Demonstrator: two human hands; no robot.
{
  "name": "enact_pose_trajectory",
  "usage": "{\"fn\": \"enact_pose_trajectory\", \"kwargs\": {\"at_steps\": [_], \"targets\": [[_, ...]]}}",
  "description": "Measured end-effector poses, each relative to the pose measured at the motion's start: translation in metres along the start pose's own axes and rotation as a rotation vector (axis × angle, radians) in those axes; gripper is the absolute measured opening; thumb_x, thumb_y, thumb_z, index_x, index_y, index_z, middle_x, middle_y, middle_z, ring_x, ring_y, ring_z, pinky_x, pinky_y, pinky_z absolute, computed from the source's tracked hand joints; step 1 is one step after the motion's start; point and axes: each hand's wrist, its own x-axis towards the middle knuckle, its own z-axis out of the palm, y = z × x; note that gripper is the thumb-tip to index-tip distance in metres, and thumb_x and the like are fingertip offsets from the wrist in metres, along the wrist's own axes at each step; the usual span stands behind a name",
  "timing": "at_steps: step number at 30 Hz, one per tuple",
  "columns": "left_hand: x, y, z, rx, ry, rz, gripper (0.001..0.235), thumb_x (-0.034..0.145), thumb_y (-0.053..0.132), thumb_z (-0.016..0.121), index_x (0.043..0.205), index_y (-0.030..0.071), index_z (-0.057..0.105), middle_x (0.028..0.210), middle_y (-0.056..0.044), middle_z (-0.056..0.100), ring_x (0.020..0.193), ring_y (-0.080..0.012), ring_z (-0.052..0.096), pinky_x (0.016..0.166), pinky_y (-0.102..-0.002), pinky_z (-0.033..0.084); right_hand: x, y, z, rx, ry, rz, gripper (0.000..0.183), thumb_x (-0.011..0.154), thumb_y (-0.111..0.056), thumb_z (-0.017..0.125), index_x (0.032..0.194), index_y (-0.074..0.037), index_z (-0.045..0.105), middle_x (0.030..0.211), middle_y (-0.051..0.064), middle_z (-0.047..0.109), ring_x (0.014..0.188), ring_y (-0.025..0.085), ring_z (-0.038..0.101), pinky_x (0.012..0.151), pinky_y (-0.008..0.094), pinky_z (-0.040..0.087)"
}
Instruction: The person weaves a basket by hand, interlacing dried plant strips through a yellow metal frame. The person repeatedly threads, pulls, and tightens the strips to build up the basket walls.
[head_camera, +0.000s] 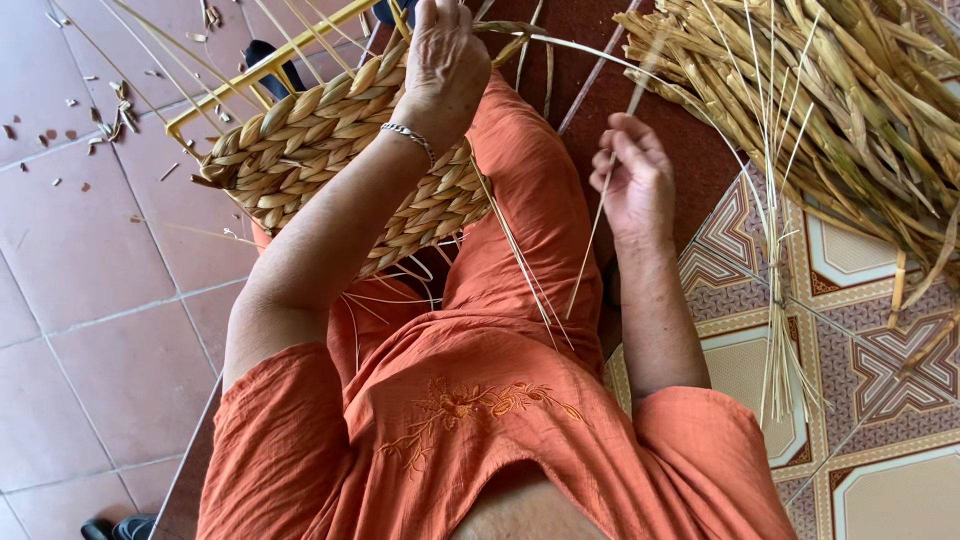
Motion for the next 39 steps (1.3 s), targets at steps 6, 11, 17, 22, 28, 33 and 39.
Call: {"fn": "enact_pose_trajectory", "kwargs": {"at_steps": [6,11,17,22,28,33,39], "targets": [[-0.015,-0.052,-0.019,-0.790,0.164,-0.110,0.013,0.098,0.009,0.069,0.110,0.006,0.067,0.098,-0.011,0.064,0.095,-0.0269,0.059,0.093,-0.048,0.045,0.009,-0.004,-0.014,0.219,0.209,-0.232,0.019,0.107,-0.006,0.061,0.124,-0.006,0.067,0.092,0.007,0.067,0.078,0.015,0.062,0.065,0.028,0.055],[-0.026,-0.080,-0.032,-1.223,0.270,-0.021,0.020,0.096,-0.003,0.060,0.115,0.003,0.062,0.100,-0.012,0.064,0.093,-0.0232,0.064,0.085,-0.039,0.058,-0.007,0.016,0.023,-0.139,0.198,-0.225,0.021,0.104,-0.006,0.059,0.124,-0.009,0.065,0.090,0.002,0.065,0.075,0.011,0.060,0.064,0.025,0.055],[-0.013,-0.082,-0.070,-1.001,0.061,-0.123,0.015,0.093,0.012,0.078,0.098,0.002,0.067,0.072,-0.007,0.063,0.060,-0.0178,0.058,0.056,-0.037,0.050,-0.002,0.043,0.033,0.095,-0.018,-0.068,0.022,0.105,-0.002,0.058,0.126,-0.007,0.063,0.092,0.004,0.064,0.076,0.013,0.060,0.065,0.027,0.053],[-0.002,-0.068,-0.066,-1.656,0.273,-0.032,0.008,0.110,0.014,0.069,0.113,0.007,0.069,0.105,-0.004,0.078,0.097,-0.0143,0.078,0.087,-0.031,0.068,0.006,0.049,0.025,0.256,0.084,-0.074,0.023,0.105,-0.002,0.056,0.127,-0.006,0.060,0.093,0.006,0.064,0.079,0.014,0.062,0.069,0.029,0.056],[-0.017,-0.071,-0.076,-0.703,0.589,0.099,0.027,0.099,0.004,0.065,0.126,0.006,0.066,0.113,-0.015,0.072,0.104,-0.0186,0.072,0.091,-0.033,0.063,0.009,0.050,0.060,-0.249,-0.073,-0.099,0.028,0.097,-0.002,0.059,0.125,-0.008,0.064,0.087,0.002,0.062,0.071,0.011,0.058,0.059,0.028,0.055],[-0.002,-0.061,-0.110,-1.547,0.220,0.237,0.023,0.114,0.016,0.065,0.134,0.005,0.064,0.121,-0.009,0.074,0.112,-0.0181,0.075,0.097,-0.033,0.065,0.068,0.088,0.098,-0.737,-0.325,-0.402,0.005,0.102,-0.006,0.065,0.099,-0.002,0.066,0.088,0.002,0.061,0.073,0.013,0.056,0.061,0.029,0.050],[0.006,-0.092,-0.108,-1.137,0.212,0.215,0.020,0.116,0.020,0.065,0.116,0.002,0.072,0.091,-0.011,0.071,0.076,-0.0173,0.069,0.063,-0.032,0.054,0.090,0.108,0.122,-0.946,-0.419,-0.621,0.017,0.094,0.001,0.062,0.109,0.000,0.070,0.099,0.009,0.064,0.087,0.017,0.062,0.079,0.032,0.059]]}}
